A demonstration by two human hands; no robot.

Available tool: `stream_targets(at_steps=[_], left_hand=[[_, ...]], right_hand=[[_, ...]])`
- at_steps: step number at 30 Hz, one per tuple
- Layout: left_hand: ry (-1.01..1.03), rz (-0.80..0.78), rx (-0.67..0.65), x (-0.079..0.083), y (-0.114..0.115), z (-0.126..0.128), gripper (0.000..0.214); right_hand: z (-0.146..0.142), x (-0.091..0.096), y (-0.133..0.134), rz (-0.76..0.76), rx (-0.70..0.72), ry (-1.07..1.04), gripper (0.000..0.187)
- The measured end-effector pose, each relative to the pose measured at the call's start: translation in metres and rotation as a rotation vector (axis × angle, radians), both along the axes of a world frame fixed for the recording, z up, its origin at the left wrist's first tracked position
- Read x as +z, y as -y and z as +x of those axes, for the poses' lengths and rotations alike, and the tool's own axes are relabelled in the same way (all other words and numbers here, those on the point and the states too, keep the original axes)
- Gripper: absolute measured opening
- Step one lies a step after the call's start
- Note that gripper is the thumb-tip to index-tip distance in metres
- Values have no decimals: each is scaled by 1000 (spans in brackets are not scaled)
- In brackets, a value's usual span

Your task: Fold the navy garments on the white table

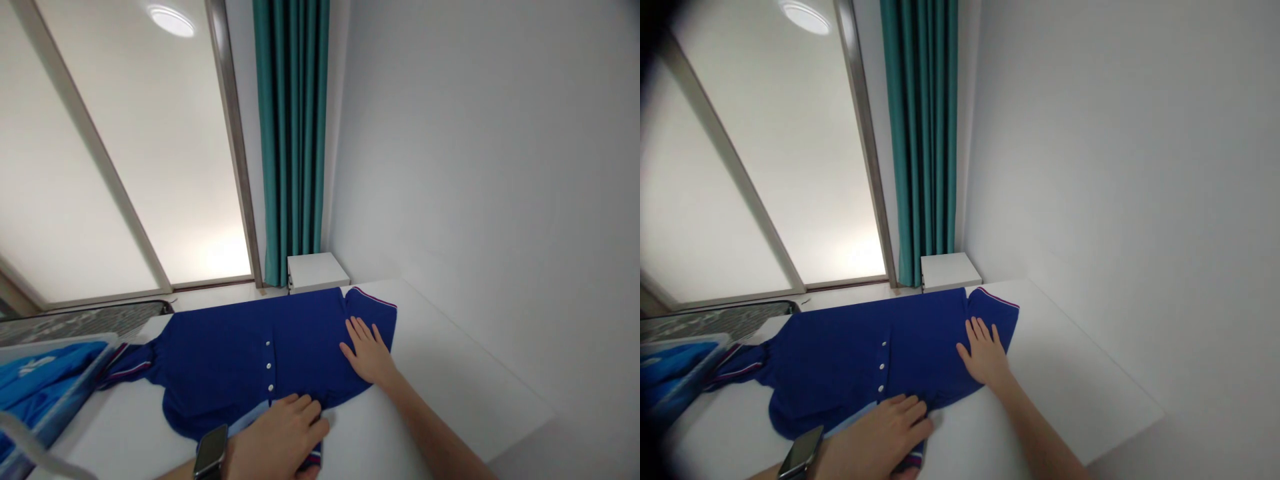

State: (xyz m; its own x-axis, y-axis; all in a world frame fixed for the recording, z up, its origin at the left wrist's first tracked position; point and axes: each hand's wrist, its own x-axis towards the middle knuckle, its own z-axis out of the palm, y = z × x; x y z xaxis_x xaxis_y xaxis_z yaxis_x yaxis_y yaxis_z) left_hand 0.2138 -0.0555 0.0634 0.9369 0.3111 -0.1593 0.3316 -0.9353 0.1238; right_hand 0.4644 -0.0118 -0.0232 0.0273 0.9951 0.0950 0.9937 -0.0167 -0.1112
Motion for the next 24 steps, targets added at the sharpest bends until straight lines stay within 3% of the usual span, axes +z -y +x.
stream_targets(at_steps=[7, 10, 22, 24], left_hand=[[86, 12, -270, -6, -7, -2, 3], [111, -36, -345, -8, -9, -7, 9], [86, -109, -367, -4, -8, -2, 6], [84, -173, -345, -2, -12, -1, 17]], right_hand=[[3, -3, -1, 19, 18, -8, 66], [7, -4, -1, 19, 45, -9, 65], [13, -3, -5, 13, 77, 7, 64], [13, -4, -5, 17, 78, 8, 64]])
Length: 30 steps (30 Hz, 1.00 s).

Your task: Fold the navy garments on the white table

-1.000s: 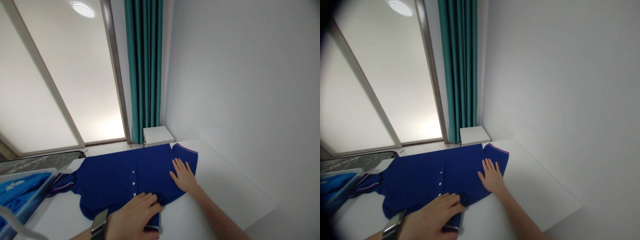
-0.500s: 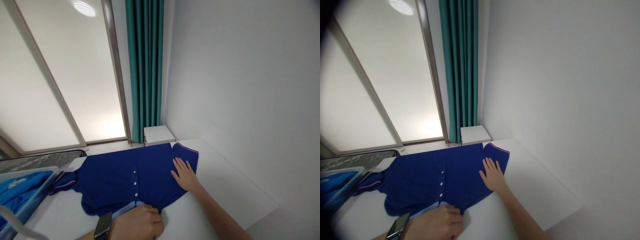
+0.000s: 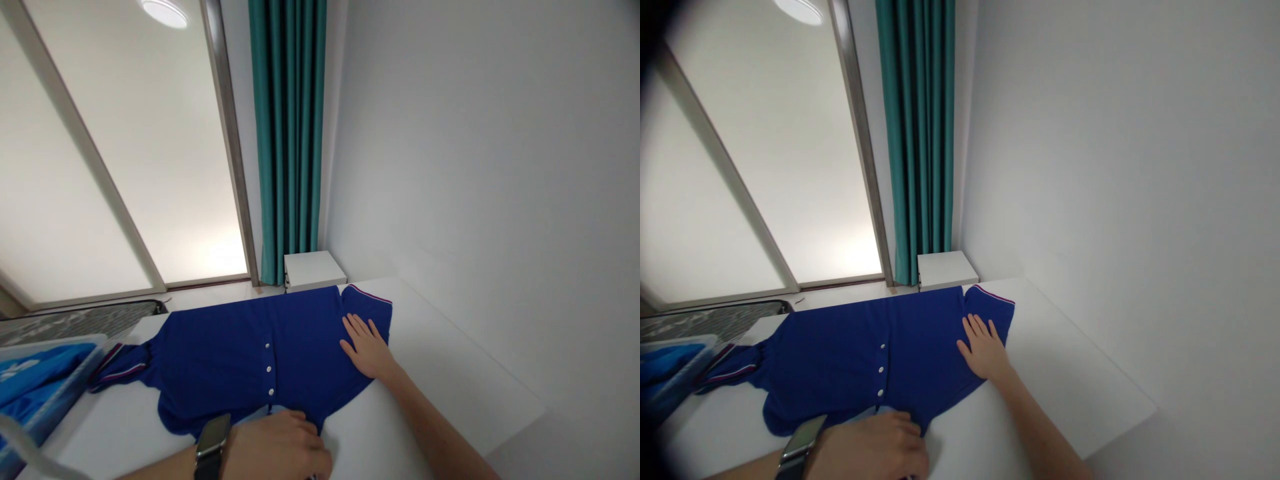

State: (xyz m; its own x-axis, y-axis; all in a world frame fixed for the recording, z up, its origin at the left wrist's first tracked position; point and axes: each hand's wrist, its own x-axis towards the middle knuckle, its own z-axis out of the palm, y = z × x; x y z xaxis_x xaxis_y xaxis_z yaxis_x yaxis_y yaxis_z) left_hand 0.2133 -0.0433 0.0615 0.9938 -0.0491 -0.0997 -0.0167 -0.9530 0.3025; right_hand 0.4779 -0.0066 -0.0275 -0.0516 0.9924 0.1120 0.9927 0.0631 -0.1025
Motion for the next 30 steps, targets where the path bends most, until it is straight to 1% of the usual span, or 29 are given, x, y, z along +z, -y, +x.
stream_targets(at_steps=[2, 3, 5, 7, 9, 11, 14, 18, 22, 25, 27, 30], left_hand=[[5, -66, 62, 3, -6, 3, 32], [25, -83, 123, 5, -10, 5, 34], [79, -72, 304, 6, -17, 12, 29], [98, -16, 491, 5, -20, 20, 21], [52, 48, 599, 0, -19, 27, 22], [-5, 106, 619, -6, -14, 31, 30], [-60, 151, 602, -12, -6, 33, 31], [-82, 122, 535, -10, -2, 30, 28], [-57, 96, 439, -8, -5, 25, 19], [-21, 48, 409, -10, -7, 20, 16], [0, -2, 439, -12, -7, 18, 19], [-5, -65, 539, -14, -8, 18, 24]], right_hand=[[0, -1, 0, 6, 3, 2, 64], [1, -1, 0, 9, 3, 3, 63], [1, -1, 0, 16, 3, 6, 63], [0, -1, 1, 22, 4, 7, 63], [0, 0, 1, 25, 5, 6, 63], [0, 1, 2, 23, 4, 0, 63], [1, 1, 0, 20, 3, -15, 62], [6, 2, -4, 12, -1, -37, 59], [12, 3, -6, 15, -46, -38, 57], [11, 8, -1, 56, -60, -30, 54], [4, 14, 6, 112, -13, -43, 52], [-10, 23, 20, 153, 139, -166, 47]])
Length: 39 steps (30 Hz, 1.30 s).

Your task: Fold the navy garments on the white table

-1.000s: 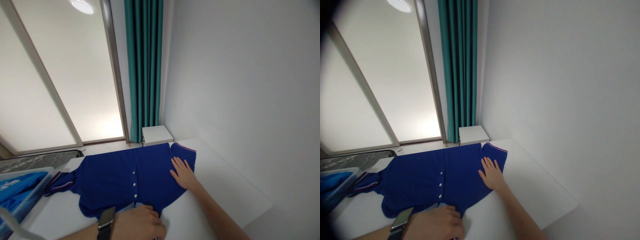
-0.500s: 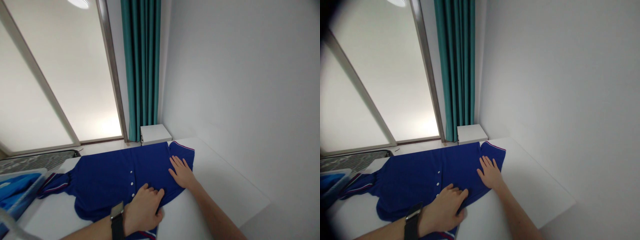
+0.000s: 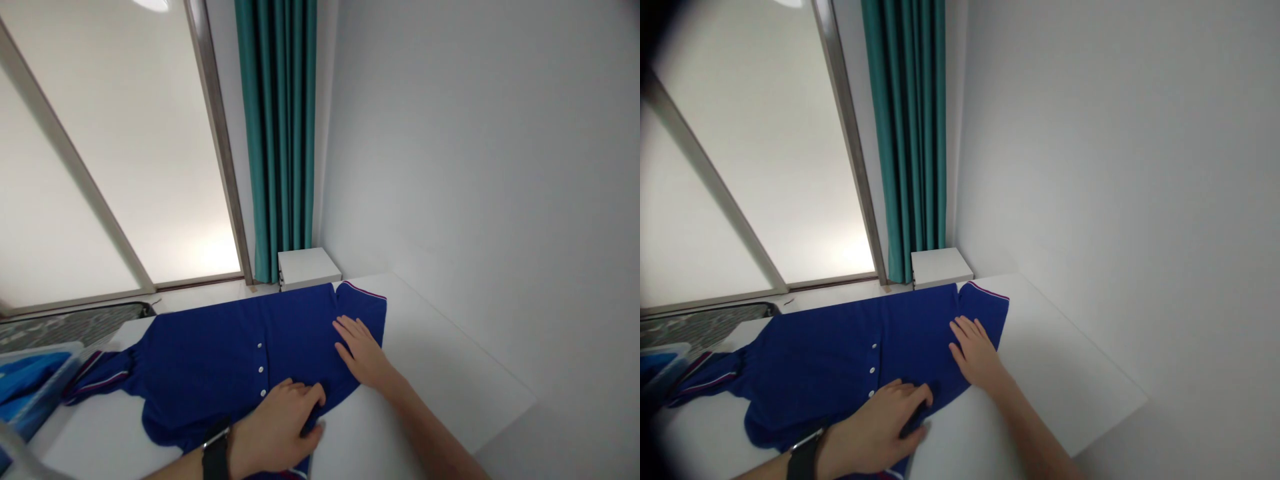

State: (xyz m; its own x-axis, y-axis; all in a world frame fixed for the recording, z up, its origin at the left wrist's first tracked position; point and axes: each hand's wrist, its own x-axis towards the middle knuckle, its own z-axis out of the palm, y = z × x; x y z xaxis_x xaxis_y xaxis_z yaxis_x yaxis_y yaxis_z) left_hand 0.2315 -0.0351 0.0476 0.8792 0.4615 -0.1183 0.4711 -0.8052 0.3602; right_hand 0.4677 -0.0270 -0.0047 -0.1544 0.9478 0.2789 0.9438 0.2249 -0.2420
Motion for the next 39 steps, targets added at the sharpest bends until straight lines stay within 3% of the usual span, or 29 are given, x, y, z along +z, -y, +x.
stream_targets(at_steps=[4, 8, 14, 23, 32, 36, 39], left_hand=[[-44, 18, 75, -2, -2, 7, 28], [-84, 28, 84, -1, -9, 13, 23], [17, -199, 52, 3, -27, 6, 11], [108, -473, 63, -11, -45, 0, 26], [17, -473, -30, 5, -43, -6, 49], [28, -552, -24, 6, -44, -7, 31], [57, -503, -81, 7, -42, -7, 21]], right_hand=[[-13, 6, 21, -5, 154, -219, 35], [-14, 4, 38, 19, 214, -329, 35], [-12, 2, 49, 19, 171, -330, 33], [-14, 11, 50, -48, 104, -300, 11], [-12, -4, 43, 2, 97, -229, 14], [-12, -6, 43, 31, 99, -231, 22], [-12, -5, 44, 32, 103, -245, 27]])
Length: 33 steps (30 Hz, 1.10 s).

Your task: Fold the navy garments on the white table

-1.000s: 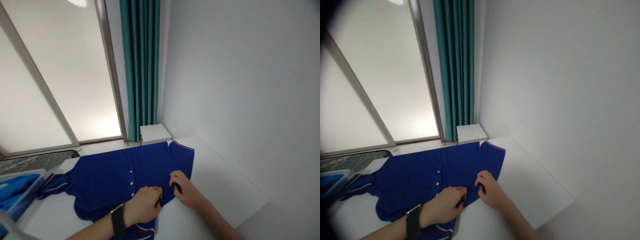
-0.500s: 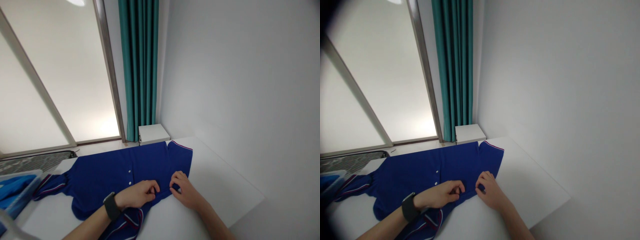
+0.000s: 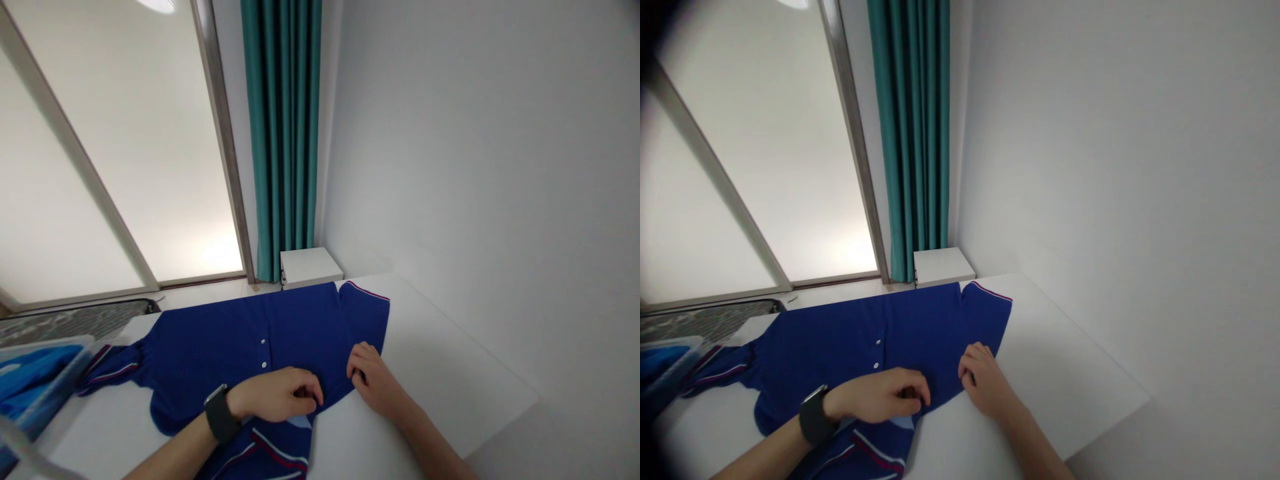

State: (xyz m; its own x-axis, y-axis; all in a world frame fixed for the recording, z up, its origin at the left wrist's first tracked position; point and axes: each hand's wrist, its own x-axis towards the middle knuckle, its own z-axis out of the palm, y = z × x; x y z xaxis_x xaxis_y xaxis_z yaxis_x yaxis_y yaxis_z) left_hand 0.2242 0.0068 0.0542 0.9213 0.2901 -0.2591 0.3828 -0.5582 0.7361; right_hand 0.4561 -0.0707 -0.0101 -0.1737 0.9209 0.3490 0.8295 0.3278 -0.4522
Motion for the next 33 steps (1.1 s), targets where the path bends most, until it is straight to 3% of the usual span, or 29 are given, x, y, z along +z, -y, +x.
stream_targets(at_steps=[3, 8, 13, 22, 26, 28, 33], left_hand=[[45, 148, -33, 1, 7, 2, 22], [35, 302, 38, 1, 19, 7, 40], [40, 415, -65, 1, 23, 5, 32], [24, 774, -136, 4, 46, 11, 25], [134, 658, -244, 6, 24, 32, 21], [196, 643, -194, 2, 7, 44, 25], [201, 799, -15, -17, -37, 65, 36]], right_hand=[[0, 2, 2, 0, 12, -11, 28], [0, 8, 10, 25, 30, 15, 25], [8, 6, 20, 20, 71, 64, 25], [20, 0, 29, 83, 85, 33, 35], [17, 0, 28, 98, 65, 8, 36], [16, 1, 28, 93, 64, -11, 37], [16, 4, 28, 72, 66, -35, 38]])
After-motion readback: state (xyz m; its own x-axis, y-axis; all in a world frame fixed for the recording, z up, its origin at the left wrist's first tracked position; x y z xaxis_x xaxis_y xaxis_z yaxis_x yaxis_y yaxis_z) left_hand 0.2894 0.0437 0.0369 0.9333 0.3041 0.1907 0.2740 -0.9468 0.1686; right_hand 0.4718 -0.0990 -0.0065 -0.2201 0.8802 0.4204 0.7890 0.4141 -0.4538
